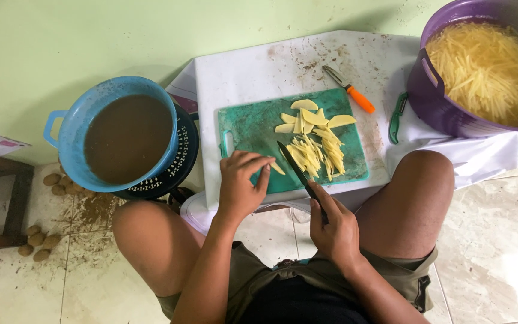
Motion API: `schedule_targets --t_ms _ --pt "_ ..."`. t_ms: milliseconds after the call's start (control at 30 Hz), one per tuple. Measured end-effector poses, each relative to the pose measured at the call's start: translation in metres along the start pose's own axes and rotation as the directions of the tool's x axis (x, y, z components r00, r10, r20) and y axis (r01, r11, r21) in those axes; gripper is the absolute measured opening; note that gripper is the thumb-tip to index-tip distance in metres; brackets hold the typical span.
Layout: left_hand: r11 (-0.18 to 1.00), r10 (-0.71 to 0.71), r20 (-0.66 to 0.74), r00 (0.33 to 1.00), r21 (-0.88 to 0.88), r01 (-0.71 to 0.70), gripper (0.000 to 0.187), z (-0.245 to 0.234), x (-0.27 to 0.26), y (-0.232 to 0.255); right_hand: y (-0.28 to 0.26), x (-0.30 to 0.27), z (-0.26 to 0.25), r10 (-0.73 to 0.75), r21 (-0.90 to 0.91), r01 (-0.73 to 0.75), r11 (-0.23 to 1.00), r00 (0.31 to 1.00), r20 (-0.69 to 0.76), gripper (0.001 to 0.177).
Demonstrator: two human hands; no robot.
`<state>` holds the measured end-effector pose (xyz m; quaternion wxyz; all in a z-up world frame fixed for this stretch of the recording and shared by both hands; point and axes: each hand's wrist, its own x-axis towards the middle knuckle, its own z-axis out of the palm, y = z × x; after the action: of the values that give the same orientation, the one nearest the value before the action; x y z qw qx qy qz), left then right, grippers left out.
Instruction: Cutting peeled potato slices into thin strips using a knife on a cutting board.
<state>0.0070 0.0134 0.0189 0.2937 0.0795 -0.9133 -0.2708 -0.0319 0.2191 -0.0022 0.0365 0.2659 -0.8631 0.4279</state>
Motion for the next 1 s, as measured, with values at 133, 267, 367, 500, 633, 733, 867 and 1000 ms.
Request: schedule_targets --t_ms 133,267,367,500,633,733,867,1000 --pt "0.999 0.025 0.043 0.999 0.033 -0.027 0.021 0.0 -0.005 -0.002 -0.004 0.0 -0.001 -0.011 0.001 0.011 1.0 1.0 -0.001 0.044" --pt "0.992 0.027 0.053 0.998 0.12 -0.033 0.019 -0.003 -0.005 -0.004 -0.006 -0.003 0.0 -0.047 -0.003 0.047 0.999 0.999 0.016 0.046" --pt "0.984 0.016 0.062 0.998 0.175 -0.026 0.018 -0.001 -0.006 -0.007 -0.007 -0.006 0.002 -0.069 -0.008 0.069 0.998 0.997 0.045 0.048" --pt "0.977 0.024 0.046 0.999 0.209 -0.033 0.018 0.003 -0.005 -0.01 -0.004 -0.007 0.007 -0.072 -0.038 0.075 0.996 0.995 0.071 0.049" --pt "0.975 0.014 0.05 0.999 0.221 -0.025 0.016 0.004 -0.004 -0.011 -0.004 -0.008 0.008 -0.094 -0.008 0.094 0.995 0.993 0.065 0.049" --pt "0.969 0.046 0.071 0.996 0.238 -0.062 0.016 0.004 -0.003 -0.011 -0.001 -0.01 0.01 -0.093 -0.031 0.096 0.995 0.993 0.079 0.051" --pt "0.975 0.056 0.091 0.994 0.209 -0.074 0.017 0.005 -0.001 -0.011 -0.006 -0.013 0.013 -0.113 -0.061 0.119 0.991 0.99 0.085 0.055" --pt "0.977 0.055 0.112 0.992 0.2 -0.076 0.022 0.008 -0.001 -0.015 -0.003 -0.015 0.016 -0.157 -0.112 0.169 0.979 0.981 0.11 0.06"
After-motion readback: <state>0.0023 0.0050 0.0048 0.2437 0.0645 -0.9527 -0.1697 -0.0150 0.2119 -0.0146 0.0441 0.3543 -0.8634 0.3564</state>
